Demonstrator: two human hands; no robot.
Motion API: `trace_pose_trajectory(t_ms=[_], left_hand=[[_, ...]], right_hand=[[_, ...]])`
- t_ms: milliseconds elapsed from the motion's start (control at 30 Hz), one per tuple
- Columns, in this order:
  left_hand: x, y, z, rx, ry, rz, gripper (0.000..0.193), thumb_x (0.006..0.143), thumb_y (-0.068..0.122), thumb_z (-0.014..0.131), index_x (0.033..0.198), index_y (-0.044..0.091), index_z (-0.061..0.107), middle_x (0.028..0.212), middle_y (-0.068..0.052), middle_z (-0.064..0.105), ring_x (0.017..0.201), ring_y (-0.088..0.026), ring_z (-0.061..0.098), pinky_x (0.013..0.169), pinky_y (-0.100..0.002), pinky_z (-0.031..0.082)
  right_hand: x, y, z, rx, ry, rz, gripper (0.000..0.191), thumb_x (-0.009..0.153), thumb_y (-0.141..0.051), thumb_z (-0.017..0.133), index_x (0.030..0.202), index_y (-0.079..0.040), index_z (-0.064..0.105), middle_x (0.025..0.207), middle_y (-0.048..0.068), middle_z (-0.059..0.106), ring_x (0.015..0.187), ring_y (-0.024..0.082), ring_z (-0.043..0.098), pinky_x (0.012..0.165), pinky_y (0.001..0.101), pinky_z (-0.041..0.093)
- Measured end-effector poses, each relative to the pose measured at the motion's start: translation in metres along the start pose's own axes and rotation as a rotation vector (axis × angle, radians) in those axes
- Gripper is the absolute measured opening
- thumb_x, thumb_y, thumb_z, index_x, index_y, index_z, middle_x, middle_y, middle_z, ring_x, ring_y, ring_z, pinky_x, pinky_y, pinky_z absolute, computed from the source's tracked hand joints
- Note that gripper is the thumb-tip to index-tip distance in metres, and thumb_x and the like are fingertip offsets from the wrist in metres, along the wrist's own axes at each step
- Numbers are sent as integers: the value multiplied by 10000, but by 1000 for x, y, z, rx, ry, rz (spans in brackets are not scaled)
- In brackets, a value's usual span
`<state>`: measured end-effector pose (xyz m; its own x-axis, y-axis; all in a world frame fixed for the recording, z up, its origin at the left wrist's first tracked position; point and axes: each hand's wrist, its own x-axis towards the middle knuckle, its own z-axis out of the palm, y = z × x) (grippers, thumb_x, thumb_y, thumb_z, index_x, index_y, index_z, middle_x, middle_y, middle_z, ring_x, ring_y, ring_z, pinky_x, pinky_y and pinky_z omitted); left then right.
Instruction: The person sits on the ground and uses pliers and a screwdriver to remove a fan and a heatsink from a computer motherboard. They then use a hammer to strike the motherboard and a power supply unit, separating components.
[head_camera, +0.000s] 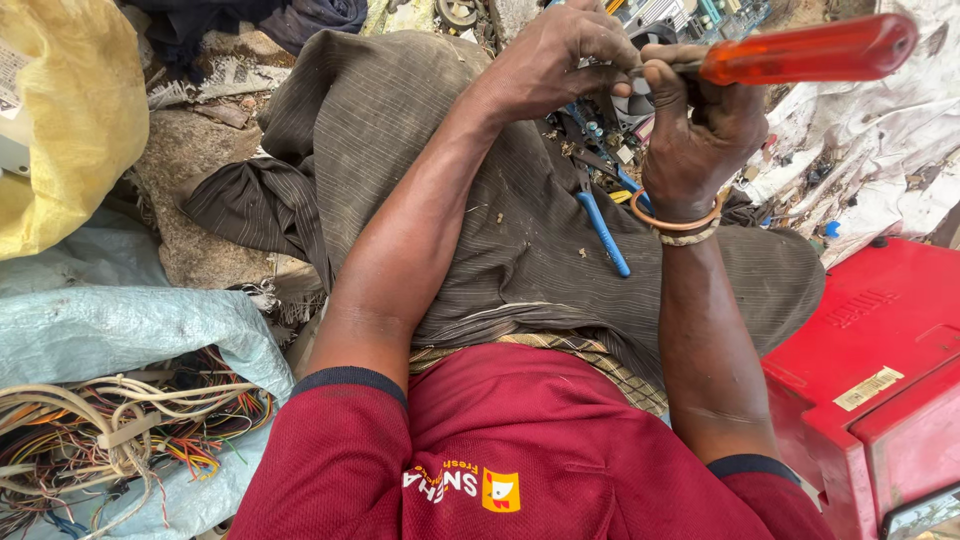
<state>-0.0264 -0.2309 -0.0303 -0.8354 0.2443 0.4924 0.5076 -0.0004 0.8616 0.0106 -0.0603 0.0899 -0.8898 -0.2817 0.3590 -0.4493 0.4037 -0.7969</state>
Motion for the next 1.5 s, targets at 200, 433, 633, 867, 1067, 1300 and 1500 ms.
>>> trace_pose_trajectory(t_ms=[200, 433, 633, 867, 1067, 1300, 1500], left_hand=[[2, 3, 8, 77, 24, -29, 105, 903, 219, 856, 996, 173, 841, 924, 27, 774, 923, -171, 659, 818, -351, 543], [4, -3, 2, 98, 38, 34, 163, 811, 259, 908, 916, 150, 847, 808, 28, 752, 838, -214, 638, 746, -376, 522], [5, 4, 1, -133, 2, -158, 194, 861, 260, 913, 961, 125, 816, 884, 15, 757, 841, -147, 704, 731, -321, 551], [2, 0, 8, -27, 72, -72, 123, 904, 208, 858, 1004, 142, 827, 918, 17, 791, 830, -131, 739, 730, -315, 594], [-2, 3, 11, -182, -72, -334, 143, 910, 238, 829, 1003, 135, 794, 881, 33, 808, 805, -76, 771, 705, -289, 604], [-3, 11, 7, -157, -53, -268, 195, 892, 273, 863, 1006, 126, 804, 850, 17, 794, 755, -107, 743, 671, -308, 584], [-9, 7, 12, -119, -19, -169, 174, 919, 190, 810, 1065, 99, 787, 904, 0, 793, 811, -99, 750, 712, -296, 602]], right_hand=[[44, -69, -13, 172, 21, -171, 274, 1111, -254, 606, 1205, 1, 569, 1088, 194, 653, 984, 280, 676, 886, 370, 569], [48, -43, -6, 587, 424, -44, 340, 1142, -295, 460, 1083, 30, 543, 810, 160, 505, 654, 280, 470, 610, 395, 440], [90, -12, -50, 852, -434, 47, 362, 1131, -377, 348, 901, -170, 535, 644, 20, 474, 523, 168, 465, 568, 345, 461], [94, -108, -88, -573, -672, -54, 315, 1256, -164, 512, 1293, 146, 558, 1111, 259, 687, 917, 342, 705, 816, 400, 569], [89, -122, -90, -548, -846, -21, 234, 1158, -106, 539, 1308, 71, 572, 1183, 197, 675, 1024, 265, 703, 911, 361, 581], [108, -126, -89, -762, -1042, -214, 274, 1032, 5, 628, 1305, 24, 606, 1179, 175, 684, 1033, 242, 709, 900, 355, 589], [106, -110, -97, -571, -986, -164, 285, 1004, 53, 695, 1278, 38, 616, 1179, 178, 682, 1064, 232, 695, 933, 349, 576]])
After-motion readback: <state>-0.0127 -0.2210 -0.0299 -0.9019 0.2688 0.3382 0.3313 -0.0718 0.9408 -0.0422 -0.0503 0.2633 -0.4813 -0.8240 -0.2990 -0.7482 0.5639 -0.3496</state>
